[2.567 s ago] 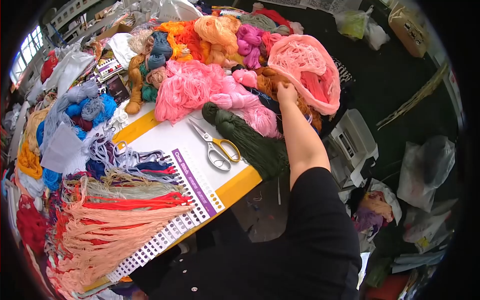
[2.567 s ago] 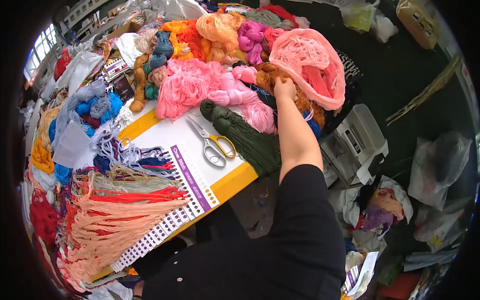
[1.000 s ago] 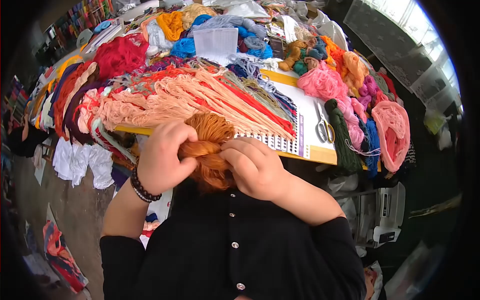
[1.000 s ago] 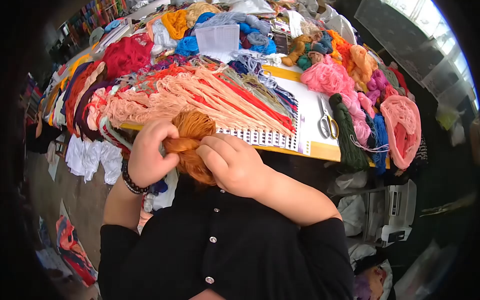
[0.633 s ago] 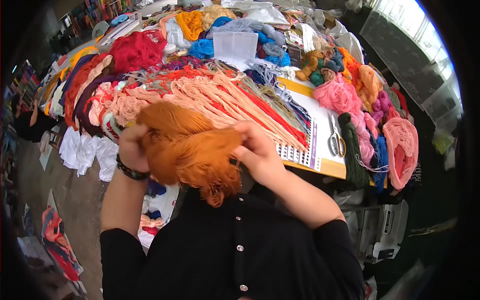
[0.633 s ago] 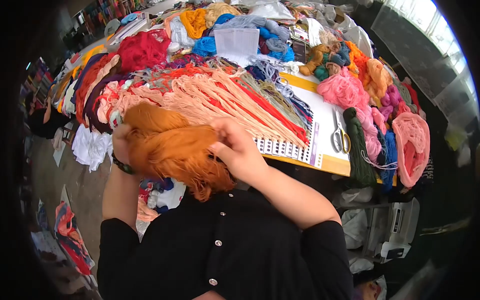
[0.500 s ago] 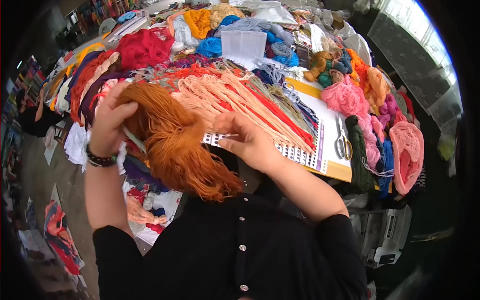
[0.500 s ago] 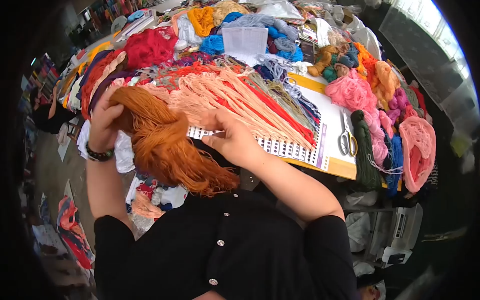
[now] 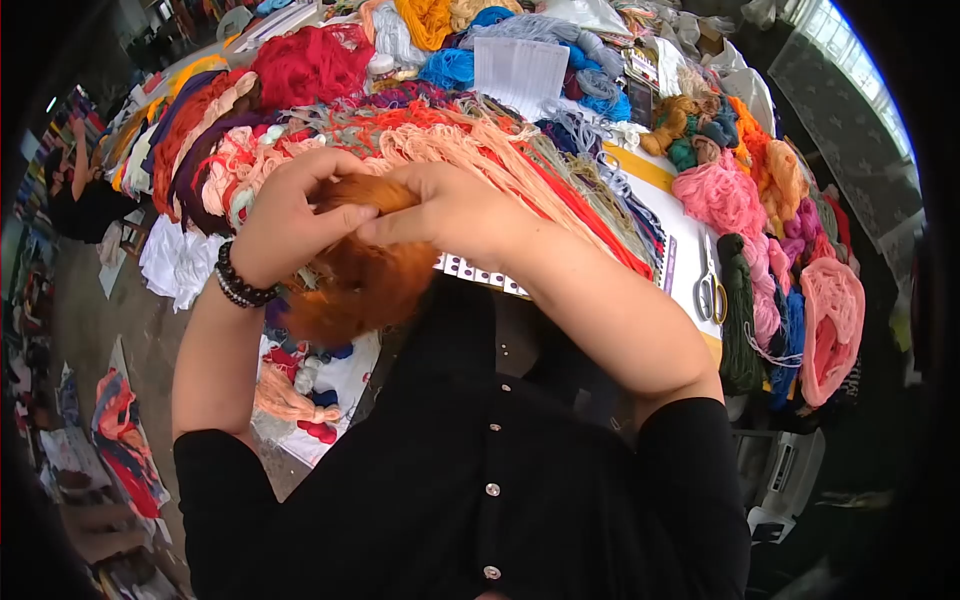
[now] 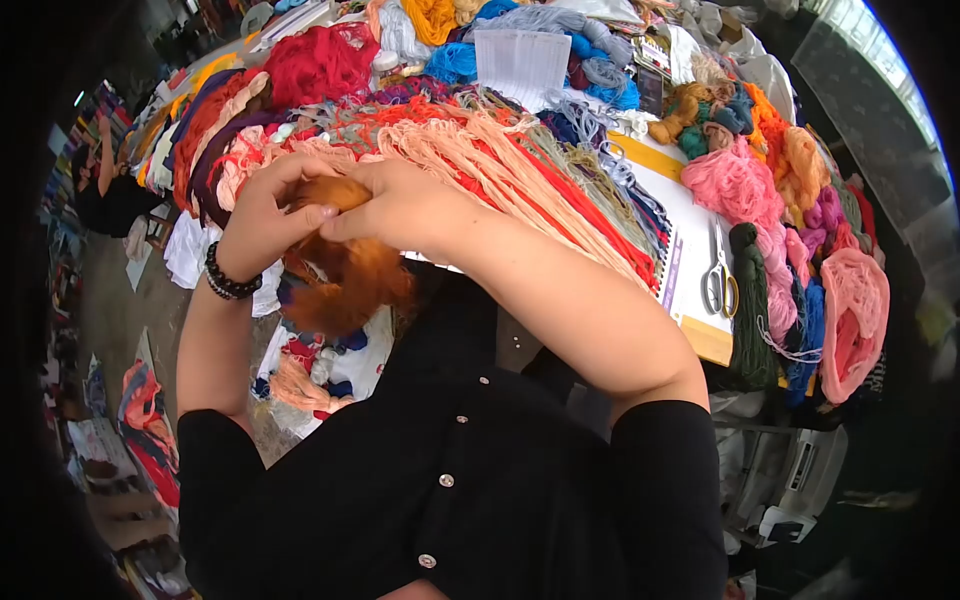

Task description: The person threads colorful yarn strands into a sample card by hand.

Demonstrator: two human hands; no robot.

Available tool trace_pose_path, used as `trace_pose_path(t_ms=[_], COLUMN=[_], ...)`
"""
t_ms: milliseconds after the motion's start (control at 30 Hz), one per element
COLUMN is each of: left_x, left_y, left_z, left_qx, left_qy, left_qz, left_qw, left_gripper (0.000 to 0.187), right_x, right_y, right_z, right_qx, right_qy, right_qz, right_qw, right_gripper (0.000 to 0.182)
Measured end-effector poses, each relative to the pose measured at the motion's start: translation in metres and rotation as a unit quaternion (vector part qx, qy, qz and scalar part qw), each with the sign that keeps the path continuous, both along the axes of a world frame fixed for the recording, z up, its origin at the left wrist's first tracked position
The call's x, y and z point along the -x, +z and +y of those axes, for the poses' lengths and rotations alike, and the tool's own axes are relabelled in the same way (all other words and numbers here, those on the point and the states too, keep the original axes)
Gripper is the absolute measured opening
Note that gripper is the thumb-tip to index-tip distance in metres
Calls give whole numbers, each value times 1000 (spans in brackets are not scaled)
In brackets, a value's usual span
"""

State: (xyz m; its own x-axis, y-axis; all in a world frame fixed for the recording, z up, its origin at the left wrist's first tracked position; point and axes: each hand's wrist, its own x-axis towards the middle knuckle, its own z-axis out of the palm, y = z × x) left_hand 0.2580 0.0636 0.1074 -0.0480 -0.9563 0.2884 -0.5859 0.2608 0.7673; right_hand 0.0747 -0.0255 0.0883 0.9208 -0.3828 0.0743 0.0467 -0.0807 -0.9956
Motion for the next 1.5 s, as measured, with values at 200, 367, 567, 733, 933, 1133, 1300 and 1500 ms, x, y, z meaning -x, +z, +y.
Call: trace_pose_path(t_ms=[200,367,567,733,933,1133,1300,1500], left_x=[1,56,7,-29,-71,-140,-148,-158], left_y=[-59,-133,-130,-15,83,111,70,10], left_z=[13,22,-27,-21,-3,8,19,26], left_qx=[-58,-352,-93,-98,-152,-60,-60,-86], left_qy=[4,-145,-90,-274,-291,-300,-228,-152], left_qz=[239,620,777,603,526,516,550,615], left_qw=[969,686,616,743,784,800,801,769], left_gripper=[33,84,49,51,65,52,60,52], right_x=[20,49,76,85,90,84,19,-34], right_y=[-5,3,-19,-59,-83,-111,-154,-184], right_z=[-17,-5,29,33,14,-2,-19,-45], right_qx=[-295,-369,-151,138,-60,-57,454,527], right_qy=[-21,31,69,-81,-121,-157,-67,15], right_qz=[106,83,106,168,94,118,-1,80], right_qw=[949,925,980,973,986,979,889,846], right_gripper=[23,39,37,42,28,26,43,61])
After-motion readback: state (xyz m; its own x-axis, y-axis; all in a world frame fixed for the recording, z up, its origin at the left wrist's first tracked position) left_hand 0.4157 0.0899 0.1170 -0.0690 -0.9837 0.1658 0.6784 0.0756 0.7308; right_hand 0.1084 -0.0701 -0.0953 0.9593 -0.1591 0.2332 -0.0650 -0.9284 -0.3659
